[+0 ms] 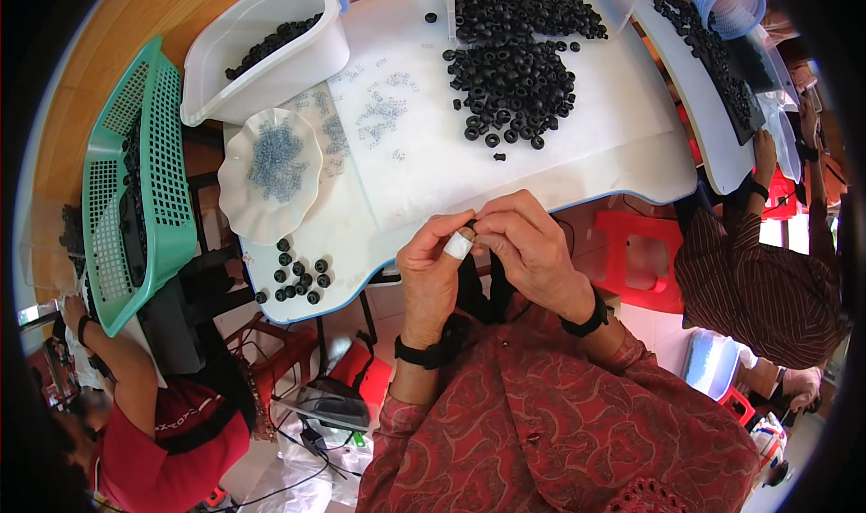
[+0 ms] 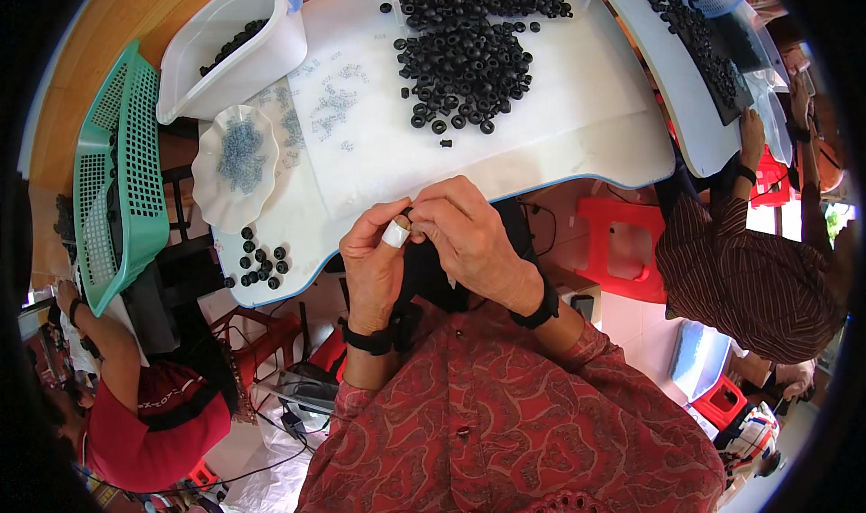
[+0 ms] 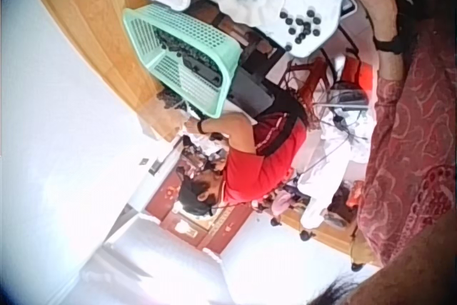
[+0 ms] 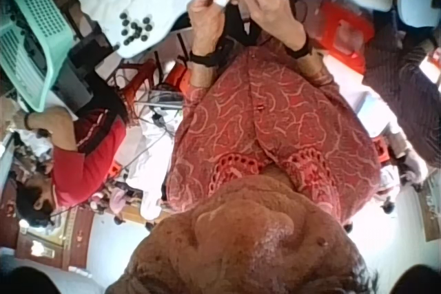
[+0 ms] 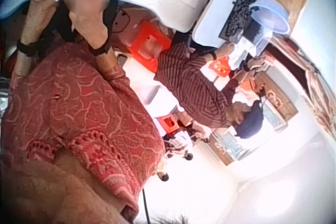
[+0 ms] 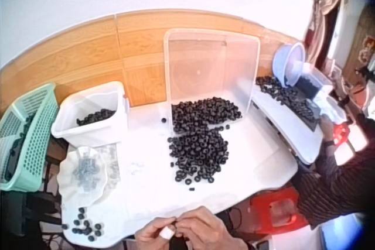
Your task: Sorting and inspecting small black plastic or rubber components at a production table.
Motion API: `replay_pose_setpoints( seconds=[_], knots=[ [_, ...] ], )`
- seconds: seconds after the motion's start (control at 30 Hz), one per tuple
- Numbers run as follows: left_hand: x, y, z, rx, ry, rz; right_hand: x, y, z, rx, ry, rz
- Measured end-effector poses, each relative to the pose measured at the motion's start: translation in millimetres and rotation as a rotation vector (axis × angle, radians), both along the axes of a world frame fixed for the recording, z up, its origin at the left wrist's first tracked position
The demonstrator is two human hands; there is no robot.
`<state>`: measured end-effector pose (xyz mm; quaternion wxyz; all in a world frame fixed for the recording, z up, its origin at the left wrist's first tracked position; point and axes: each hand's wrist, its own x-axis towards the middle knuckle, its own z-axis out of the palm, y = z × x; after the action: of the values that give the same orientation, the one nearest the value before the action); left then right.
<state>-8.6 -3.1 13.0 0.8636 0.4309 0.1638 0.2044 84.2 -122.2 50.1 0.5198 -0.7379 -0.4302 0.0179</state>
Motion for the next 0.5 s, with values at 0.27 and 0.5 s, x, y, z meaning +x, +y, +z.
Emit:
replay_pose_setpoints(
  seconds=[0.27, 0.5],
  knots=[
    [1.2, -4.1, -2.1, -0.049, -0.014, 0.001, -5.6, 3.3, 4.6, 0.054, 0.124, -0.062],
    [2.6, -3.9, 1.9, -0.138, -0.016, -0.001, -6.9, 1.1, 1.8, 0.055, 0.126, -0.075]
  ],
)
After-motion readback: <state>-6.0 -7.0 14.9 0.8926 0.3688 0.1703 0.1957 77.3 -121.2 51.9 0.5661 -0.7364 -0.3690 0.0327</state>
